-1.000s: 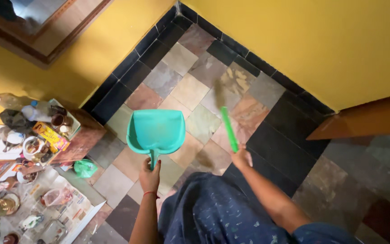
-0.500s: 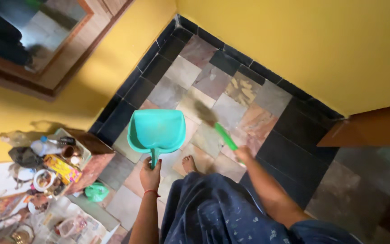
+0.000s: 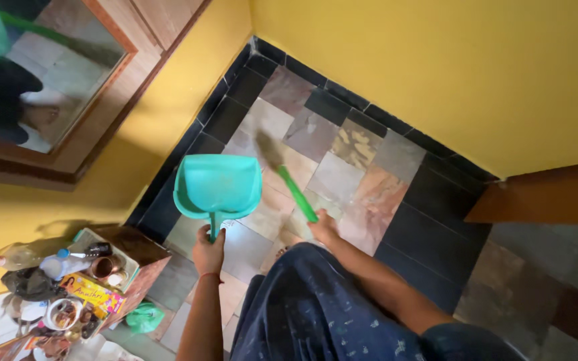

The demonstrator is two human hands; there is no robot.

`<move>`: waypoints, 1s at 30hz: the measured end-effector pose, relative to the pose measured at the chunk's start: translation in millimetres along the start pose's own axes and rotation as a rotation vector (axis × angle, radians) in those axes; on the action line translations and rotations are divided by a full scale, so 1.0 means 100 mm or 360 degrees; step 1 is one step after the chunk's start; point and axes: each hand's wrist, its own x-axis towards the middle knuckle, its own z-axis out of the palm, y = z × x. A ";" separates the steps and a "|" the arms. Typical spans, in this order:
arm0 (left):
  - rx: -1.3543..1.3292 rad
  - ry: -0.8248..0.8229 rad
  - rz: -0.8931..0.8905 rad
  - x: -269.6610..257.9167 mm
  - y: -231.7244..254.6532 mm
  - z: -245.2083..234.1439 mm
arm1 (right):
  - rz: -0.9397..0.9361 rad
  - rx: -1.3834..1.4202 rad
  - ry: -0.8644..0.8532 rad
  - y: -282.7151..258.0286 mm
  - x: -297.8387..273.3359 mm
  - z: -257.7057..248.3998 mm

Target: The person sweeps debris from various floor areas into a dustpan using a broom while moving through a home interior.

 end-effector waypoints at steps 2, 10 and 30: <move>0.0011 0.0002 0.0022 0.16 0.03 -0.01 | -0.0011 -0.0039 -0.0065 -0.33 0.16 0.17; -0.0026 0.0010 -0.0031 0.33 0.11 0.05 | 0.0051 -0.0192 -0.0124 -0.53 0.84 0.11; -0.0089 -0.0184 0.0031 1.48 1.31 0.60 | 0.0193 0.0202 0.0021 -1.56 1.83 -0.27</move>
